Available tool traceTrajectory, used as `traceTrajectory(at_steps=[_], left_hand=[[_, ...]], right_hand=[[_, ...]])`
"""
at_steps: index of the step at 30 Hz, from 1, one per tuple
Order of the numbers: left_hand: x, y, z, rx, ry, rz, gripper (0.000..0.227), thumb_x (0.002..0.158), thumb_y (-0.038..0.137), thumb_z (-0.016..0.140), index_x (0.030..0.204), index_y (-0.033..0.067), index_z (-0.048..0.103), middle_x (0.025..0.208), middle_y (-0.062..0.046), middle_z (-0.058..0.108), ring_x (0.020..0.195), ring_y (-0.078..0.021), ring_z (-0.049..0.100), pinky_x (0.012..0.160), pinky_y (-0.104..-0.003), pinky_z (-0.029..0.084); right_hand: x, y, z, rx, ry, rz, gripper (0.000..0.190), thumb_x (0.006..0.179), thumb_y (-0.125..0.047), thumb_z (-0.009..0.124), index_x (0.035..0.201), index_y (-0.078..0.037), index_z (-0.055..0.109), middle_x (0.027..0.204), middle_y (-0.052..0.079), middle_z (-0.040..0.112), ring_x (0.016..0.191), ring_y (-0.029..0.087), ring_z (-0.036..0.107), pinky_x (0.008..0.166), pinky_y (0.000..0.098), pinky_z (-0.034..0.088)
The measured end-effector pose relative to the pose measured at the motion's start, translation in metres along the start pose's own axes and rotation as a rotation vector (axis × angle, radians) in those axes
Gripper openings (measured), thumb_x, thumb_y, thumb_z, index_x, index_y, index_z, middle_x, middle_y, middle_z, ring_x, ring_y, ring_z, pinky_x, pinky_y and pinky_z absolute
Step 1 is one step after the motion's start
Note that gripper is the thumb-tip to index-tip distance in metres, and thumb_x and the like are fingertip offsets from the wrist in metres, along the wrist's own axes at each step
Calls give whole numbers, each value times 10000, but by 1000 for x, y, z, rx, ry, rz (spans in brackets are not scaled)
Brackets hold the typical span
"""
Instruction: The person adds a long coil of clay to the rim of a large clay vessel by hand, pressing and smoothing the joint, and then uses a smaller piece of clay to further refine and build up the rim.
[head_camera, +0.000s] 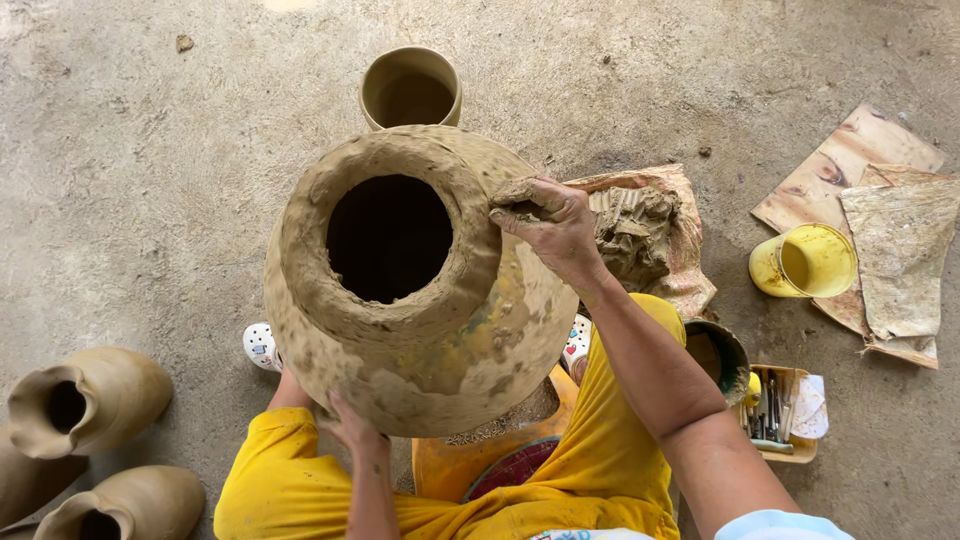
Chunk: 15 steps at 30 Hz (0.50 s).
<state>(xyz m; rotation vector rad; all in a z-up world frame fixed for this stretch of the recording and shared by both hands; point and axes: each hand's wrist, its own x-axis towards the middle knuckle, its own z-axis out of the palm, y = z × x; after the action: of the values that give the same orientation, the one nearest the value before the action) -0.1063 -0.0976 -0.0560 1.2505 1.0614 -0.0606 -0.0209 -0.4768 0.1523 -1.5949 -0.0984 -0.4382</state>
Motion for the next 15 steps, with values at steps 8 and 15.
traceTrajectory(at_steps=[8,15], left_hand=[[82,59,-3,171,-117,313,693,1056,486,470,1579,48,347,1576,-268,454,1425,-416,502,1125,-512,454],[53,51,5,148,-160,302,833,961,368,658,1571,98,160,1553,-247,389,1415,-396,460,1140,-508,452]], right_hand=[[1,-5,3,-79,-27,-10,235,861,-22,836,1085,-44,770,1046,19,749,929,64,671,842,219,584],[-2,-3,2,-61,-59,-29,219,880,-10,841,1088,-39,777,1044,19,747,929,72,663,845,217,573]])
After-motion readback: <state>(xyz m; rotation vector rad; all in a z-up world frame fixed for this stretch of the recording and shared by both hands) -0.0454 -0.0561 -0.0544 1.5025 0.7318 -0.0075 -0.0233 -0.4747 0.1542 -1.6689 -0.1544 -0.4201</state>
